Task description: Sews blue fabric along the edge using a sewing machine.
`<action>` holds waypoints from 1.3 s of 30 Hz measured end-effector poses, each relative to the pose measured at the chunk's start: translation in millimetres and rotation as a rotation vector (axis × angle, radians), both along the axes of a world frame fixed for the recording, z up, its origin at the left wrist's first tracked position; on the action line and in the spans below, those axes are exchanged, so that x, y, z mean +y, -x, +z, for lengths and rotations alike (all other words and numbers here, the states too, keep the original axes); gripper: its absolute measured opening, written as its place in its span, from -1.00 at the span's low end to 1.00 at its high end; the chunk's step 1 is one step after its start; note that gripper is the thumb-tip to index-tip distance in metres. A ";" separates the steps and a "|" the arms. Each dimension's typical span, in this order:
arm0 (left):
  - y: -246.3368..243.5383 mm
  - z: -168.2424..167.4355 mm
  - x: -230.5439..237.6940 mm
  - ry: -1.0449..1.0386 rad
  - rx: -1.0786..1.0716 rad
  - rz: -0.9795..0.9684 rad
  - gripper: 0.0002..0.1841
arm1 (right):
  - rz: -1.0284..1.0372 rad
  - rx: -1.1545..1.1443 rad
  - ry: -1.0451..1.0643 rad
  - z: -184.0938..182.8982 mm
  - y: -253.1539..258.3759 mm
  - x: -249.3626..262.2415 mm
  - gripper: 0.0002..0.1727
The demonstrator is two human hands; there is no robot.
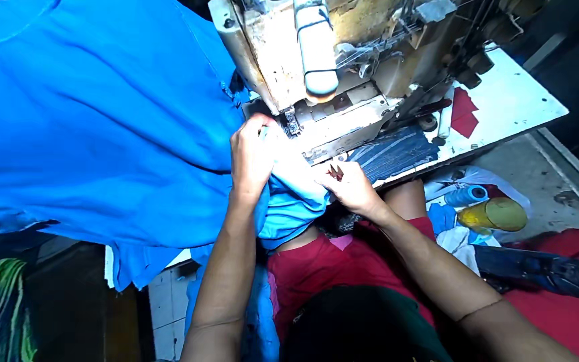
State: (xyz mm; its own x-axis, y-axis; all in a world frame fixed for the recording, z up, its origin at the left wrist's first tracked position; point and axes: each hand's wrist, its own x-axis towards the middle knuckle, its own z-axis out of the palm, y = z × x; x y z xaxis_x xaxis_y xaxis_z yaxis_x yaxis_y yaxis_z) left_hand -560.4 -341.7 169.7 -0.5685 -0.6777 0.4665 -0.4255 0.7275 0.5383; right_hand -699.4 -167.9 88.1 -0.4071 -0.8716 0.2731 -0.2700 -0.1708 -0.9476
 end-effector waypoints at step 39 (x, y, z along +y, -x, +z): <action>-98.5 63.0 33.9 -0.549 0.541 -0.362 -0.47 | 0.409 -0.196 0.307 30.8 -59.2 -6.6 -0.59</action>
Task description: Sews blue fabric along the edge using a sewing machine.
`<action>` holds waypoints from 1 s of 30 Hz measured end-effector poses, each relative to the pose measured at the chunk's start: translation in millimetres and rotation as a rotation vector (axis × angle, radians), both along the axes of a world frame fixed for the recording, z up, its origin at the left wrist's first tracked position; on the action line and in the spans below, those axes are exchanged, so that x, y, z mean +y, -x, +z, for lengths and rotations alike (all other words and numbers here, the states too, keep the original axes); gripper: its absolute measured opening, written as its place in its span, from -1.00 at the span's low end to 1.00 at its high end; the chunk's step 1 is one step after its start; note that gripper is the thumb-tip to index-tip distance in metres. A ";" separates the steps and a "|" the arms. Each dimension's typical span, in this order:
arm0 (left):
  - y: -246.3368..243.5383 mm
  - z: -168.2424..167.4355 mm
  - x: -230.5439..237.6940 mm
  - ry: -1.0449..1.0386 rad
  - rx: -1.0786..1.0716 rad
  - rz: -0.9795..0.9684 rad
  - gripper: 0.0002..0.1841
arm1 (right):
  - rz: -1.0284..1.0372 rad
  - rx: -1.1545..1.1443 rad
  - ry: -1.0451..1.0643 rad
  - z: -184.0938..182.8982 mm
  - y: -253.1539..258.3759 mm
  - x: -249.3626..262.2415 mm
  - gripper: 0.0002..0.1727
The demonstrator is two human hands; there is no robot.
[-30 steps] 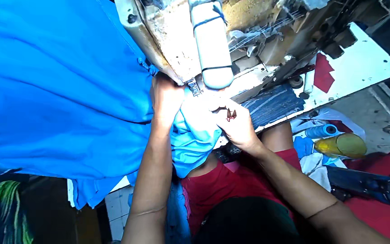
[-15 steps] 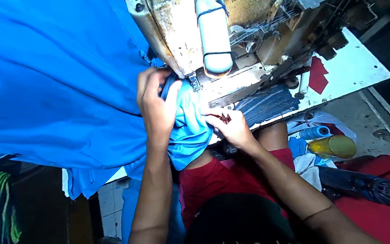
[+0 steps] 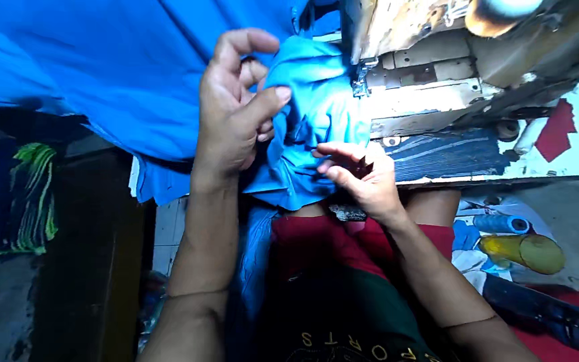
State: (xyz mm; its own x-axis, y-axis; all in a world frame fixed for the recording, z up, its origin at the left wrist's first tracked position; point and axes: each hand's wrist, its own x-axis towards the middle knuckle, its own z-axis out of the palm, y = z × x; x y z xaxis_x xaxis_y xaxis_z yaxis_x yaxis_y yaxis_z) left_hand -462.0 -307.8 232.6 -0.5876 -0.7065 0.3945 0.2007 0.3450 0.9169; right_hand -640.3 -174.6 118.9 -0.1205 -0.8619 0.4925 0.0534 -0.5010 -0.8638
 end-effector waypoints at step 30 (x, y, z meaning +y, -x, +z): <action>12.4 55.1 -20.1 0.261 0.022 0.133 -0.87 | 0.276 -0.127 -0.154 -29.5 11.3 34.5 -0.68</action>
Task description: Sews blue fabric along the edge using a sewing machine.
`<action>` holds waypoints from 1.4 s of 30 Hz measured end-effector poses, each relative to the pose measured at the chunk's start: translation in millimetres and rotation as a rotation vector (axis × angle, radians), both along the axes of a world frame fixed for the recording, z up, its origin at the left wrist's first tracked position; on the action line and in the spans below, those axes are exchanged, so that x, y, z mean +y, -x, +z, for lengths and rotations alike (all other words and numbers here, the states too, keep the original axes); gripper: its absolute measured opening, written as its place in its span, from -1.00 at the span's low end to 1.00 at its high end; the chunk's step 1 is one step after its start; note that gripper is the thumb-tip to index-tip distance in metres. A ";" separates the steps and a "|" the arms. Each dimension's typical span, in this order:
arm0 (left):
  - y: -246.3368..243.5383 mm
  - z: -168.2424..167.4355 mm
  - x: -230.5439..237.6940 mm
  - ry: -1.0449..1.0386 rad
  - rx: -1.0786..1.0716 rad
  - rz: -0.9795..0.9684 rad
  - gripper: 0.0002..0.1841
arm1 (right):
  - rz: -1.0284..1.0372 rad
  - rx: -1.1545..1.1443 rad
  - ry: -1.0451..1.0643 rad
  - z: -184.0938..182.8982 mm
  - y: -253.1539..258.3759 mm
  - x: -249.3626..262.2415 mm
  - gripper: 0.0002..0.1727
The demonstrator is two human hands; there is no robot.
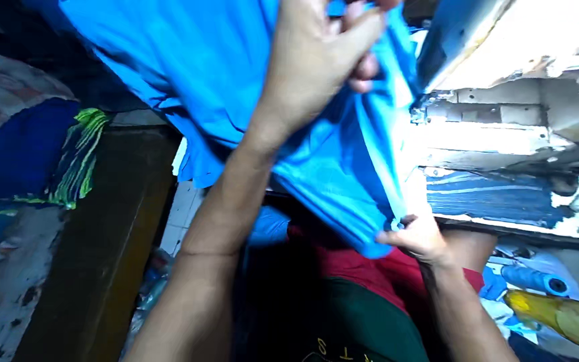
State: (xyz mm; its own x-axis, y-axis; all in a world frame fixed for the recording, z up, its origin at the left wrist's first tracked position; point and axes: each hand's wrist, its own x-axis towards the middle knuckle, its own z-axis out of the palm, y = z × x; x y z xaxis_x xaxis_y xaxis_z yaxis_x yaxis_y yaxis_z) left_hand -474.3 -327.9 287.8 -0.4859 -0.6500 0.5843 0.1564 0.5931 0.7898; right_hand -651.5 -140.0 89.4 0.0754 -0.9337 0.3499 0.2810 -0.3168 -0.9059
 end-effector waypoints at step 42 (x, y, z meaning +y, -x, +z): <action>-8.3 -89.6 28.2 0.196 -0.497 -0.286 -0.75 | -0.386 0.290 0.256 43.5 43.1 -26.9 -0.77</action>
State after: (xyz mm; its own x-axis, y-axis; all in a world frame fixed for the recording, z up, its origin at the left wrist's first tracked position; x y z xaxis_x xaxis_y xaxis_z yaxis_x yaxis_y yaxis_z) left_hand -466.0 -299.7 198.2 -0.8712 -0.3566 0.3375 -0.0289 0.7235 0.6897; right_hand -694.6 -167.0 132.9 -0.1290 -0.8005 0.5853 -0.1490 -0.5679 -0.8095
